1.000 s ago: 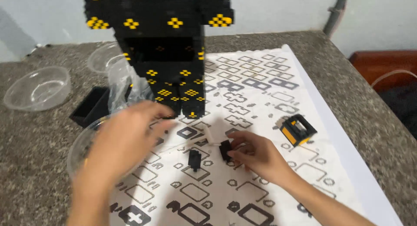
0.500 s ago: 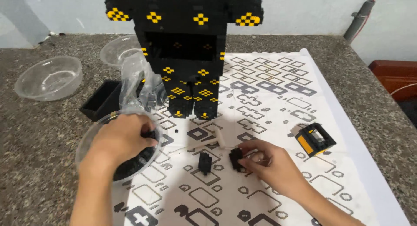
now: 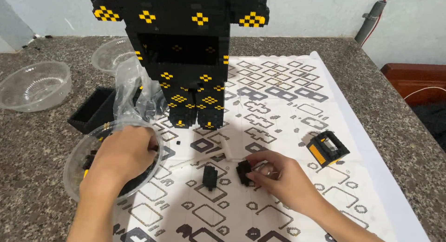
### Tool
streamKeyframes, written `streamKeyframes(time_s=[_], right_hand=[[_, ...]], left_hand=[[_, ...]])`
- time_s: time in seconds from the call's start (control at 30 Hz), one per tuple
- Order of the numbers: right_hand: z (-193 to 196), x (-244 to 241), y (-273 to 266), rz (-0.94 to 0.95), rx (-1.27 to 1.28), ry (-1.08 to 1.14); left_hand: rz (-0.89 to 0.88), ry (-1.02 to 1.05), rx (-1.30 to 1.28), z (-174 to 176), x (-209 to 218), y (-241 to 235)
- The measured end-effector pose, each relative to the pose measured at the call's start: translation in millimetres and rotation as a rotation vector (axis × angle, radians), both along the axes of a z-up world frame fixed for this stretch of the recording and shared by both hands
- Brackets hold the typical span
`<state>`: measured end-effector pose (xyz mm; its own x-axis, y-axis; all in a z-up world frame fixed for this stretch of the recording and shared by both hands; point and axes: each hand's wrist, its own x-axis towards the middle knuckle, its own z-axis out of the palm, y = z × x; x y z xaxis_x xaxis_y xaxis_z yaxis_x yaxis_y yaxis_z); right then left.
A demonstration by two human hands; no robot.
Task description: The person assembles a black and yellow Lego figure by connecting small black pieces together. They pick pieces from a clear bowl and attach them to a growing structure on a printed instruction sheet, occasionally reaching into a plastic bag for more parts.
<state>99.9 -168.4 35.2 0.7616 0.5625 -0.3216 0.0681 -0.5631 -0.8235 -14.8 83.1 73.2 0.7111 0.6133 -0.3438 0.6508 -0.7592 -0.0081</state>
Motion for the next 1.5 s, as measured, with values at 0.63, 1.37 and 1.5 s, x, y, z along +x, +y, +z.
streamKeyframes(time_s=[0.63, 1.37, 1.5], right_hand=[[-7, 3, -1, 0.007, -0.011, -0.008], [-26, 1, 0, -0.060, 0.486, 0.322], [-21, 2, 2, -0.183, 0.519, 0.335]], left_hand=[[-0.042, -0.356, -0.209, 10, -5, 6], [-0.738, -0.917, -0.066, -76, 40, -99], [-0.743, -0.969, -0.221, -65, 34, -99]])
